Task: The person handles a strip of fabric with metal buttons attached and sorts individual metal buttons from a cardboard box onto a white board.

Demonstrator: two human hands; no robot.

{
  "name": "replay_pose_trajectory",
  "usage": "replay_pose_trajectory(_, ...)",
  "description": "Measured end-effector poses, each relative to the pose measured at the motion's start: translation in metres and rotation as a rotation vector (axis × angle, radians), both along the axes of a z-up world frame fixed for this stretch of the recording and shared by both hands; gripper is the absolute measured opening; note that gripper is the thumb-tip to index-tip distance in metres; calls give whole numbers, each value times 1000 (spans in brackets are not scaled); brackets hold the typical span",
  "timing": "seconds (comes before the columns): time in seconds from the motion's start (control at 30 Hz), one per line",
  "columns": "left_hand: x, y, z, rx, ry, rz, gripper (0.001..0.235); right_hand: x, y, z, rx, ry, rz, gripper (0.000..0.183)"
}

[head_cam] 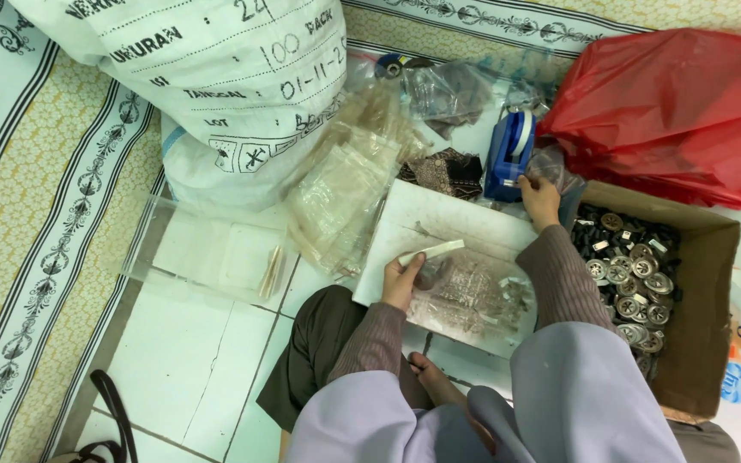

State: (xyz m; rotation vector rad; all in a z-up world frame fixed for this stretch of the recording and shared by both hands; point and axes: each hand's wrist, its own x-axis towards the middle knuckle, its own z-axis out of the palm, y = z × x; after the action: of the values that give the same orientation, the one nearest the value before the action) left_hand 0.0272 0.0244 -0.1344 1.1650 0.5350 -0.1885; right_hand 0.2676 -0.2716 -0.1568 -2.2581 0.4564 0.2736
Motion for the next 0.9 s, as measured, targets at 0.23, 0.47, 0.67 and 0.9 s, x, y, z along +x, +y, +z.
replay_pose_trajectory(0.23,1,-4,41,21,-76,42,23,3,10,-7,-1,-208,92,32)
replay_pose_trajectory(0.47,-1,-4,25,107,-117,-38,28,-9,20,20,232,-276,-35,25)
replay_pose_trajectory(0.67,-1,-4,23,111,-128,-47,31,-17,19,40,233,-216,-40,30)
replay_pose_trajectory(0.9,0,-5,26,134,-154,-51,31,-9,-1,35,48,-66,-18,28)
